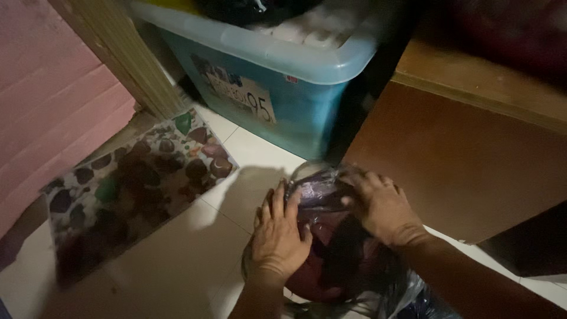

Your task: The person removes a full black trash bag from a pink basket, ties it closed, and places a new black trash bag into the basket, lining it and pressing it into place.

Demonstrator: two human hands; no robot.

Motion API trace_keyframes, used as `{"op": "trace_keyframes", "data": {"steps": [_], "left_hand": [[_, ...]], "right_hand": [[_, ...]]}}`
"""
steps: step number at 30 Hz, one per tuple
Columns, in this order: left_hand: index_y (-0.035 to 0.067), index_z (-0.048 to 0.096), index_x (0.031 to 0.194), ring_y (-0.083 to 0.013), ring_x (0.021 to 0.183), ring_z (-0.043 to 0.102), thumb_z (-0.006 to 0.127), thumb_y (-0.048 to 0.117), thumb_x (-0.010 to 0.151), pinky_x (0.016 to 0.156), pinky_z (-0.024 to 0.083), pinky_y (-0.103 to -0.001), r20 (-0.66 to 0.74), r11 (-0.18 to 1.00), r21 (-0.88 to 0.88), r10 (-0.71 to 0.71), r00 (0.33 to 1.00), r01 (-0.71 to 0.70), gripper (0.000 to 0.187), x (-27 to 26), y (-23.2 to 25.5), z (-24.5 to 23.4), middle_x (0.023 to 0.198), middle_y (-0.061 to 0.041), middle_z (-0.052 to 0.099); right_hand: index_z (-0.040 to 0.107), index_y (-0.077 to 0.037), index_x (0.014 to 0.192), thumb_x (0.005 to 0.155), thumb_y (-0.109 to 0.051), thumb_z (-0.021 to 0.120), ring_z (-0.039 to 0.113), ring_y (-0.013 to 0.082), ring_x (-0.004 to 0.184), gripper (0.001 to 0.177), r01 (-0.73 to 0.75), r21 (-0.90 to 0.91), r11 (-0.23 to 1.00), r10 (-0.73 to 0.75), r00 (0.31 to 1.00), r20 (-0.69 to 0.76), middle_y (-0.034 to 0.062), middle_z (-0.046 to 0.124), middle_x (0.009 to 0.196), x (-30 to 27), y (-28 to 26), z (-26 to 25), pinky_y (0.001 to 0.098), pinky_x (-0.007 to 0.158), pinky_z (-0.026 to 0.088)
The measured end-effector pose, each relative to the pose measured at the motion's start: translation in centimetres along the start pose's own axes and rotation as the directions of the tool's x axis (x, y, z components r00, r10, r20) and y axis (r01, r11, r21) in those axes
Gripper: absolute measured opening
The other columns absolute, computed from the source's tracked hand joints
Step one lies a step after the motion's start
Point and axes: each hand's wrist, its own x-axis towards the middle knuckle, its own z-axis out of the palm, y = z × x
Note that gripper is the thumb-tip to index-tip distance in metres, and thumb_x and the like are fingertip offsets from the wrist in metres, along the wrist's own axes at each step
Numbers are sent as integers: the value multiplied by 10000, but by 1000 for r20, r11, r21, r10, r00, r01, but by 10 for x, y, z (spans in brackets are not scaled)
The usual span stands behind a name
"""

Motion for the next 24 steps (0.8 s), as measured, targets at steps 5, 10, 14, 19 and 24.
{"op": "trace_keyframes", "data": {"steps": [5, 10, 14, 19, 24], "left_hand": [[218, 283, 1568, -319, 1439, 342, 542, 394, 960, 1197, 319, -437, 130, 982, -92, -150, 980, 163, 684, 10, -2, -4, 1608, -58, 253], [160, 556, 1352, -396, 1415, 381, 561, 324, 961, 1128, 345, -496, -351, 1000, 1, -7, 936, 8, 424, 13, -5, -7, 1549, -128, 386], [240, 550, 1437, -280, 1318, 507, 484, 119, 963, 1101, 488, -407, 59, 998, 48, 46, 997, -48, 494, 13, -8, 7, 1572, -42, 391], [67, 533, 1389, -325, 1369, 431, 526, 99, 954, 1112, 402, -461, -150, 903, 246, 394, 907, -352, 436, 23, -5, 35, 1466, -92, 440], [141, 346, 1537, -345, 1411, 371, 468, 47, 882, 1152, 321, -478, -176, 934, 310, 243, 954, -180, 672, 30, -10, 36, 1588, -71, 335]], "right_hand": [[432, -247, 1525, 966, -593, 485, 346, 323, 1457, 660, -103, 37, 994, 100, 991, 92, 63, 395, 1563, 17, 9, 21, 515, 1214, 291], [554, -245, 1449, 730, -309, 774, 293, 407, 1441, 755, -202, 71, 977, 211, 968, -138, 157, 271, 1650, 22, 14, 10, 523, 1131, 364], [558, -250, 1387, 828, -261, 646, 371, 351, 1404, 566, -15, -385, 923, -70, 976, -206, 96, 429, 1511, 3, -8, 0, 499, 1151, 382], [420, -188, 1518, 1008, -263, 526, 461, 335, 1329, 526, 81, 195, 978, -43, 981, -189, 111, 429, 1516, -10, -45, 9, 445, 1154, 417], [142, -137, 1611, 922, -121, 508, 338, 336, 1414, 781, 176, -236, 956, -190, 981, -39, 118, 311, 1582, -4, -39, 10, 474, 1123, 381]]}}
